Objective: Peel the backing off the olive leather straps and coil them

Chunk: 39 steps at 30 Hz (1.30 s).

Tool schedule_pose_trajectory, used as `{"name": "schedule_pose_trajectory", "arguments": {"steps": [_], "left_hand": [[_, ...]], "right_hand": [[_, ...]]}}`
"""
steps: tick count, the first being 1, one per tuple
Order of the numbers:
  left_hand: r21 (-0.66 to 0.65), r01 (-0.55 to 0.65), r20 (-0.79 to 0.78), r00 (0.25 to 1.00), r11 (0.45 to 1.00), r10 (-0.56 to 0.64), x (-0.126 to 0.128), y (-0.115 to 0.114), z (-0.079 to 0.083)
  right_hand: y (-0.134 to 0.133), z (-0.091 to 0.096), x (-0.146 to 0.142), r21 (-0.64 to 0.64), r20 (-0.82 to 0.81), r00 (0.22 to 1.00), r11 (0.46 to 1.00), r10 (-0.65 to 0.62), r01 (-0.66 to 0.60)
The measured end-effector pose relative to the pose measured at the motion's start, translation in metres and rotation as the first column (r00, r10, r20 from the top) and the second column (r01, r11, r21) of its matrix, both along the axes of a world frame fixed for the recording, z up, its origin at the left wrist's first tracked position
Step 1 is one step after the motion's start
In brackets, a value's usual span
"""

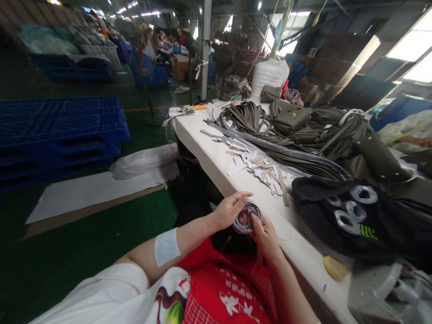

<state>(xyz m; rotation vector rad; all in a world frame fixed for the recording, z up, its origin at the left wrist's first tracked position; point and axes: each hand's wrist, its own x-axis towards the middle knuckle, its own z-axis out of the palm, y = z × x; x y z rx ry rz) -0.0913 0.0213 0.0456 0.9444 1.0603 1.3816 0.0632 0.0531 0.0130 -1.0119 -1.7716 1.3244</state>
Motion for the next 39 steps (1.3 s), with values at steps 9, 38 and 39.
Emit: {"name": "schedule_pose_trajectory", "arguments": {"steps": [9, 38, 39], "left_hand": [[0.035, -0.285, 0.029, 0.958, 0.958, 0.284, 0.014, -0.001, 0.000], [-0.020, -0.348, -0.180, 0.923, 0.937, 0.339, 0.019, -0.005, -0.027], [-0.010, -0.274, -0.261, 0.929, 0.962, 0.262, 0.018, -0.009, -0.031]], "right_hand": [[-0.016, 0.004, -0.005, -0.312, -0.035, 0.992, 0.942, 0.121, -0.126], [-0.006, 0.001, 0.018, -0.062, 0.068, 0.984, 0.985, 0.166, -0.162], [-0.002, 0.005, 0.026, -0.111, 0.126, 0.948, 0.954, 0.293, -0.280]]}}
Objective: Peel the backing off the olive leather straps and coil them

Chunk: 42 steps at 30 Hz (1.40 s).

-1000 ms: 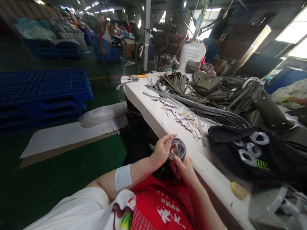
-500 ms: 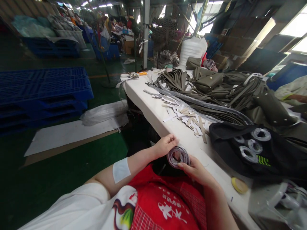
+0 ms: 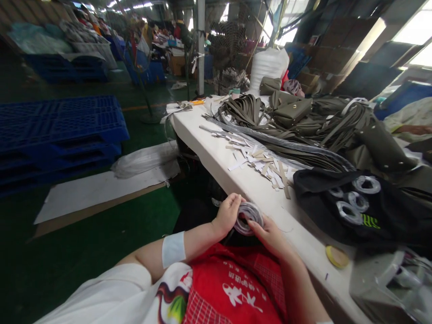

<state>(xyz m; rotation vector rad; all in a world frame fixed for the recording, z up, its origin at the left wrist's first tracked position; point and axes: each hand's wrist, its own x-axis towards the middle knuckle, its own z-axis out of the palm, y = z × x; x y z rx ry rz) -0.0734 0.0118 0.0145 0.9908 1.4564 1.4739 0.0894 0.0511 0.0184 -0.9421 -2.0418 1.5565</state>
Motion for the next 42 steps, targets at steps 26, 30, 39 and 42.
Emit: {"name": "schedule_pose_trajectory", "arguments": {"steps": [26, 30, 39, 42], "left_hand": [[-0.269, 0.497, 0.057, 0.864, 0.825, -0.501, -0.019, -0.065, -0.053], [-0.285, 0.494, 0.086, 0.867, 0.822, -0.491, -0.027, -0.073, -0.051], [-0.329, 0.483, 0.060, 0.869, 0.812, -0.492, -0.032, -0.073, -0.050], [-0.319, 0.474, 0.063, 0.875, 0.820, -0.481, -0.033, -0.072, -0.054]], "right_hand": [[0.026, -0.012, -0.014, -0.162, 0.330, 0.730, 0.798, 0.598, -0.581], [0.081, -0.001, -0.066, 0.295, 0.413, 0.892, 0.899, 0.184, -0.322], [0.150, -0.028, -0.174, 0.620, 0.522, 0.836, 0.749, -0.171, -0.233], [0.150, -0.035, -0.174, 0.630, 0.528, 0.829, 0.740, -0.185, -0.236]]}}
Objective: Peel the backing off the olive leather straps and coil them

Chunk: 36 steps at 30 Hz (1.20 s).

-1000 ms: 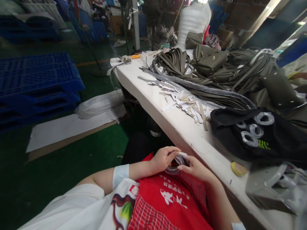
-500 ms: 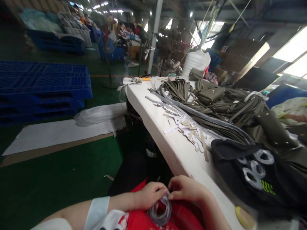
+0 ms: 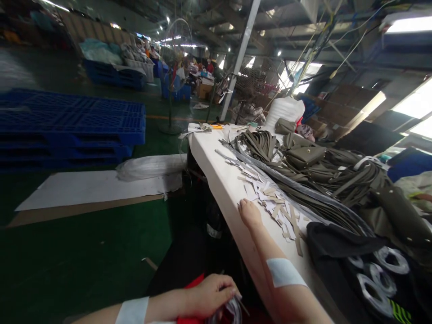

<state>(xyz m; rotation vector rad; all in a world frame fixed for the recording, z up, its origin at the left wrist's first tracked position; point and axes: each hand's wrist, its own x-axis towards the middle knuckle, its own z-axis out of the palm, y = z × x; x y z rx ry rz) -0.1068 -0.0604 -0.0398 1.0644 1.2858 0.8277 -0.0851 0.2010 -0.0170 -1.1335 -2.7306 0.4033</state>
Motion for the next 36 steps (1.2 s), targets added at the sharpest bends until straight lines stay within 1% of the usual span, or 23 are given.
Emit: {"name": "schedule_pose_trajectory", "arguments": {"steps": [3, 5, 7, 8, 9, 11, 12, 13, 14, 16, 17, 18, 19, 21, 22, 24, 25, 27, 29, 31, 33, 36], "left_hand": [[0.037, -0.001, -0.017, 1.000, 0.999, 0.001, -0.001, 0.002, -0.002], [0.040, -0.012, -0.054, 0.998, 0.999, 0.014, -0.002, 0.004, -0.002], [0.029, -0.036, -0.086, 0.996, 0.999, 0.038, -0.001, 0.005, -0.002], [0.016, -0.046, -0.085, 0.995, 0.999, 0.047, -0.001, 0.006, -0.001], [-0.009, -0.053, -0.064, 0.997, 0.999, 0.052, 0.000, 0.006, 0.000], [-0.085, -0.054, 0.014, 0.998, 0.995, 0.055, 0.002, 0.006, 0.003], [-0.127, -0.048, 0.059, 0.997, 0.991, 0.055, 0.004, 0.006, 0.004], [-0.157, -0.044, 0.093, 0.994, 0.987, 0.059, 0.005, 0.007, 0.005], [-0.173, -0.044, 0.115, 0.991, 0.984, 0.064, 0.007, 0.008, 0.006], [-0.178, -0.046, 0.130, 0.989, 0.983, 0.070, 0.011, 0.009, 0.006], [-0.183, -0.047, 0.139, 0.988, 0.982, 0.074, 0.012, 0.009, 0.006], [-0.193, -0.044, 0.152, 0.986, 0.980, 0.074, 0.014, 0.009, 0.005], [-0.204, -0.037, 0.166, 0.983, 0.978, 0.072, 0.015, 0.009, 0.004], [-0.203, -0.035, 0.179, 0.981, 0.979, 0.072, 0.016, 0.008, 0.001], [-0.180, -0.046, 0.172, 0.982, 0.983, 0.077, 0.017, 0.008, -0.001], [-0.111, -0.076, 0.147, 0.985, 0.991, 0.092, 0.017, 0.009, -0.004], [-0.087, -0.088, 0.139, 0.985, 0.992, 0.099, 0.018, 0.009, -0.005], [-0.082, -0.088, 0.133, 0.986, 0.993, 0.098, 0.018, 0.009, -0.007], [-0.103, -0.077, 0.117, 0.989, 0.992, 0.089, 0.018, 0.008, -0.007], [-0.092, -0.068, 0.076, 0.994, 0.993, 0.075, 0.018, 0.007, -0.005], [-0.053, -0.061, 0.011, 0.998, 0.997, 0.061, 0.016, 0.007, -0.001], [-0.002, -0.047, -0.085, 0.995, 0.999, 0.047, 0.014, 0.007, 0.003]], "right_hand": [[0.002, 0.008, 0.012, 0.026, -0.060, 0.997, 0.999, -0.041, 0.042], [0.000, 0.020, 0.027, 0.047, -0.137, 0.987, 0.994, -0.089, 0.096], [-0.010, 0.035, 0.049, 0.045, -0.217, 0.964, 0.985, -0.153, 0.166], [-0.019, 0.043, 0.062, -0.003, -0.296, 0.938, 0.982, -0.179, 0.186], [-0.031, 0.050, 0.076, -0.082, -0.390, 0.898, 0.980, -0.201, 0.184], [-0.061, 0.063, 0.105, -0.297, -0.610, 0.751, 0.952, -0.252, 0.078], [-0.078, 0.069, 0.119, -0.374, -0.663, 0.694, 0.927, -0.280, 0.016], [-0.096, 0.074, 0.133, -0.427, -0.674, 0.673, 0.904, -0.303, -0.021], [-0.113, 0.079, 0.145, -0.464, -0.648, 0.694, 0.885, -0.315, -0.032], [-0.143, 0.084, 0.167, -0.522, -0.549, 0.779, 0.852, -0.303, -0.036], [-0.155, 0.085, 0.176, -0.534, -0.502, 0.820, 0.844, -0.276, -0.042], [-0.165, 0.085, 0.183, -0.530, -0.464, 0.853, 0.847, -0.239, -0.051], [-0.173, 0.084, 0.190, -0.504, -0.434, 0.879, 0.862, -0.197, -0.056], [-0.184, 0.082, 0.199, -0.409, -0.374, 0.921, 0.911, -0.110, -0.057], [-0.189, 0.081, 0.202, -0.362, -0.346, 0.936, 0.930, -0.072, -0.062], [-0.195, 0.079, 0.206, -0.303, -0.290, 0.957, 0.949, 0.001, -0.093], [-0.199, 0.079, 0.206, -0.283, -0.268, 0.963, 0.952, 0.040, -0.119], [-0.205, 0.077, 0.203, -0.241, -0.235, 0.964, 0.954, 0.122, -0.180], [-0.212, 0.074, 0.198, -0.172, -0.206, 0.957, 0.956, 0.202, -0.239], [-0.218, 0.071, 0.192, -0.093, -0.163, 0.951, 0.956, 0.263, -0.280], [-0.222, 0.069, 0.186, -0.030, -0.108, 0.949, 0.953, 0.296, -0.301], [-0.227, 0.066, 0.183, 0.026, -0.039, 0.944, 0.945, 0.327, -0.326]]}}
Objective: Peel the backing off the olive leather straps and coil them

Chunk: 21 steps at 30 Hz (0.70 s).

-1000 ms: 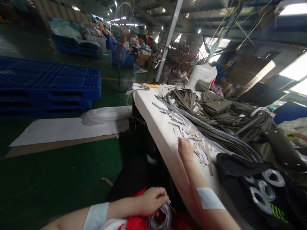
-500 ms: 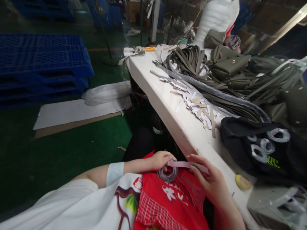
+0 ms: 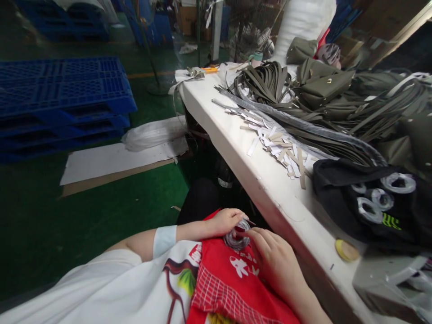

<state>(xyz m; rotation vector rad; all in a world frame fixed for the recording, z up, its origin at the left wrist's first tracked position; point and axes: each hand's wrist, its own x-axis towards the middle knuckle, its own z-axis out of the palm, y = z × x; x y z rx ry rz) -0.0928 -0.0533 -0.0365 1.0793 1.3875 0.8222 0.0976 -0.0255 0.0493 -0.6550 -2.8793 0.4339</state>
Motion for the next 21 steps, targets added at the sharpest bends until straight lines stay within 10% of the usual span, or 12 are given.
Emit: {"name": "schedule_pose_trajectory", "arguments": {"steps": [8, 14, 21], "left_hand": [[0.051, 0.061, -0.098, 0.994, 0.997, -0.056, 0.000, -0.001, 0.000], [0.041, 0.058, -0.101, 0.993, 0.997, -0.053, -0.001, -0.001, 0.002], [0.039, 0.010, 0.010, 1.000, 0.999, -0.011, 0.000, -0.001, 0.007]], "right_hand": [[-0.005, -0.004, -0.006, 0.127, 0.005, 0.999, 0.991, 0.037, -0.037], [-0.013, -0.011, -0.013, -0.059, 0.017, 0.991, 0.989, 0.133, -0.132], [-0.007, -0.039, -0.015, -0.208, -0.004, 0.987, 0.966, -0.160, 0.155]]}}
